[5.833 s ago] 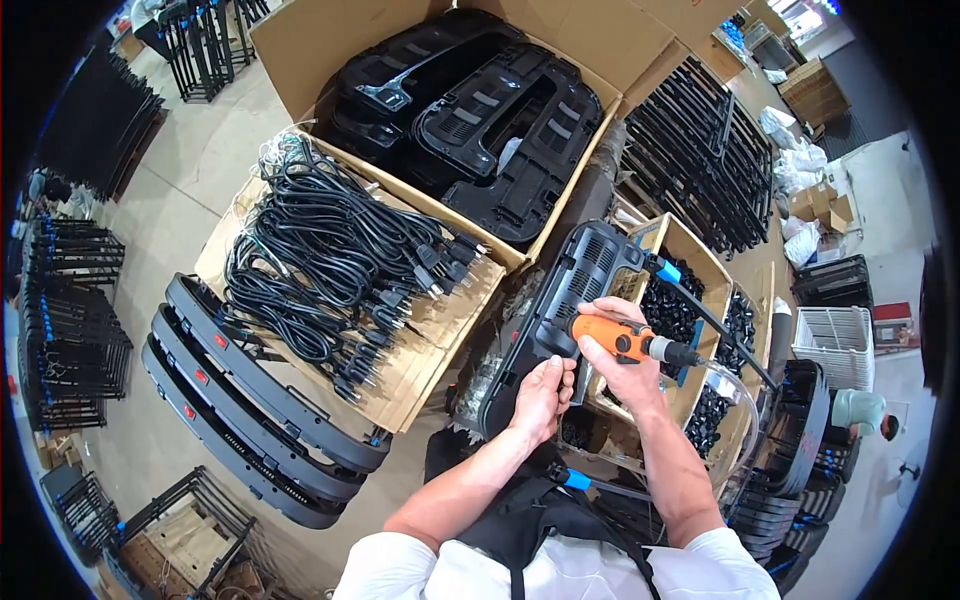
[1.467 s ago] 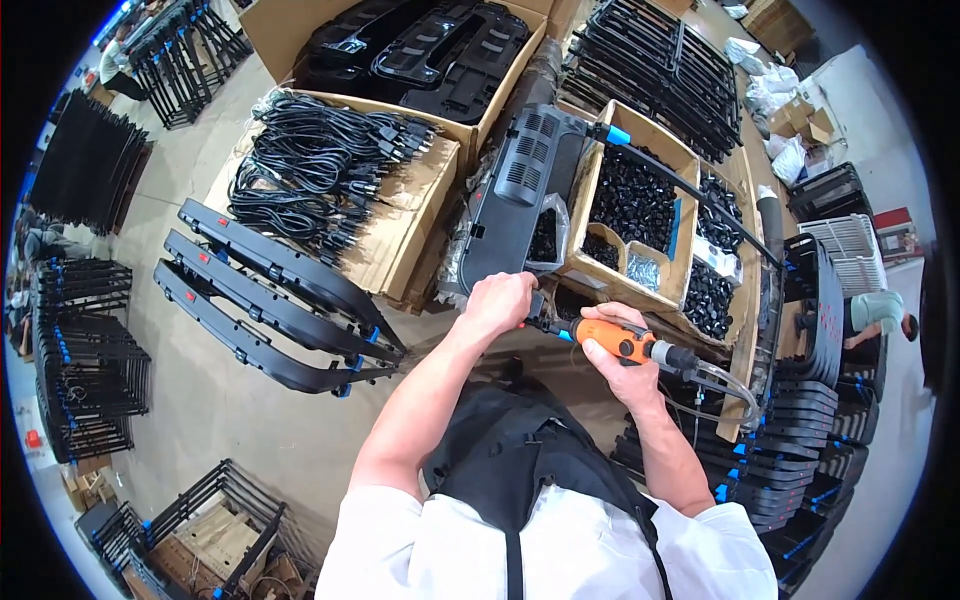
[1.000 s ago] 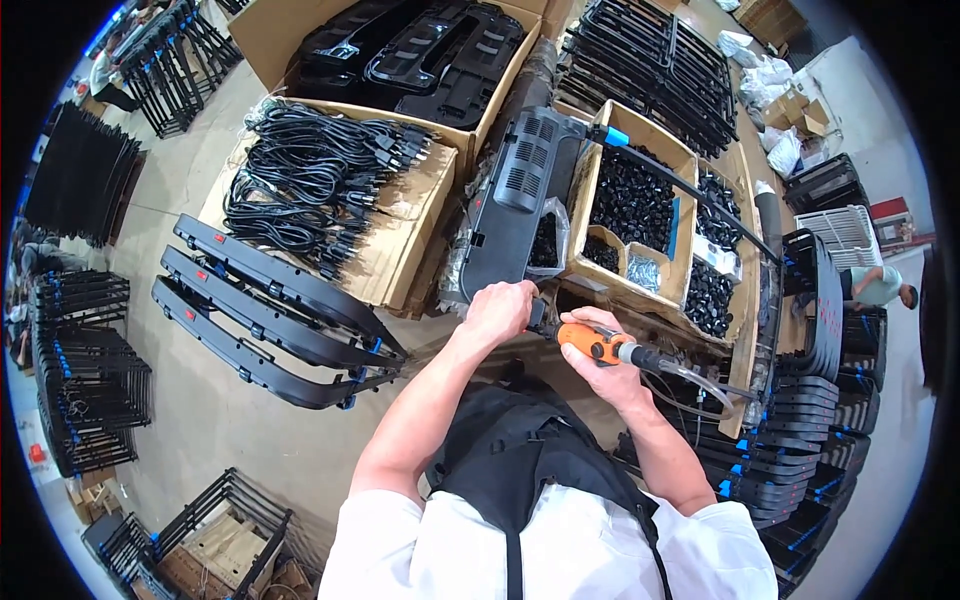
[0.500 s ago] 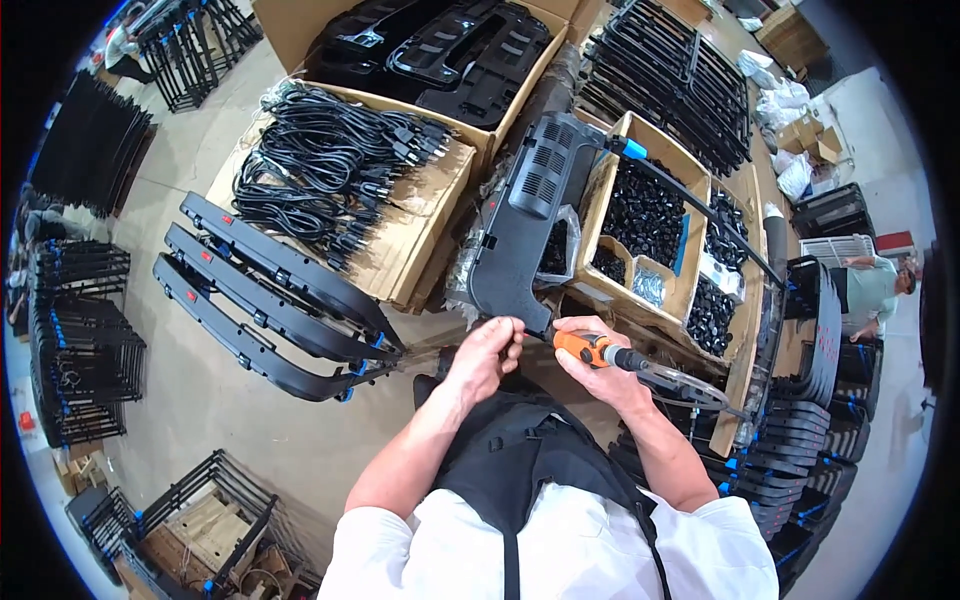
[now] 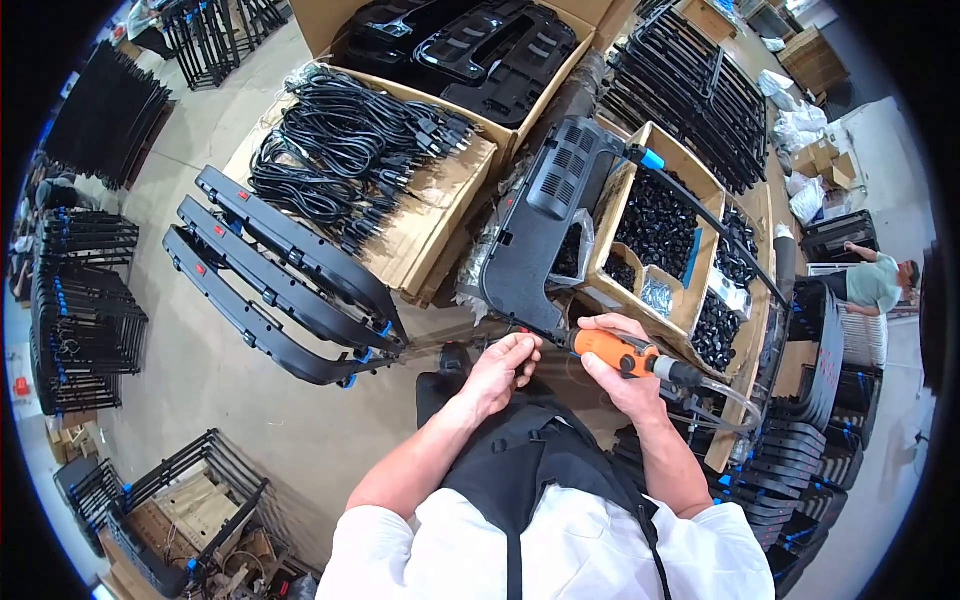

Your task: Assembling components for equipment handles by attaching plastic parts, wires, and screws using tools.

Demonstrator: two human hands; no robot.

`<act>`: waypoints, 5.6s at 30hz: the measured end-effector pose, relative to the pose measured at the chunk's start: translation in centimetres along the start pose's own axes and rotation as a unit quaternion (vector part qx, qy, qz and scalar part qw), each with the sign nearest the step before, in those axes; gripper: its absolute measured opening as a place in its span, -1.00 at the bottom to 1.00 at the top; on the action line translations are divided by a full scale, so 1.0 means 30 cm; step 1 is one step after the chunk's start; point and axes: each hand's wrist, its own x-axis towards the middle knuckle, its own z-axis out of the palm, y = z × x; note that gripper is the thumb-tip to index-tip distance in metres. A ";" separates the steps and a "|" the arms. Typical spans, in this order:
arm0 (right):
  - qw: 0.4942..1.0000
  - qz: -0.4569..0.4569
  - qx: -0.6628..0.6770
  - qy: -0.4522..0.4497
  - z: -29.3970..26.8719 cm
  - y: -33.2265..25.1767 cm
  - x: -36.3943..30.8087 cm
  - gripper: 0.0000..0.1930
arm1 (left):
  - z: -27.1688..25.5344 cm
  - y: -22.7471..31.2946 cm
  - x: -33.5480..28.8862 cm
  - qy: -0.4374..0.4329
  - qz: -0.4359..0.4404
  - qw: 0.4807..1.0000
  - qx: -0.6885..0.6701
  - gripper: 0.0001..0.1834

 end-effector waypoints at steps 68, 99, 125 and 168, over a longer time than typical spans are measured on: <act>0.996 -0.035 0.039 -0.065 0.183 -0.036 0.186 -0.47 | -0.033 0.142 0.055 0.056 0.016 0.961 -0.270 -0.75; 0.994 -0.009 -0.064 -0.090 0.285 0.021 0.480 -0.63 | -0.045 0.236 0.103 -0.043 -0.022 0.993 -0.106 -0.77; 0.997 -0.036 0.059 -0.014 0.085 -0.098 0.400 -0.47 | 0.015 0.335 0.200 0.042 0.007 0.986 -0.162 -0.73; 0.996 -0.004 -0.058 0.068 -0.702 0.279 1.260 -0.54 | 0.588 0.356 1.104 0.032 -0.023 0.995 -0.090 -0.82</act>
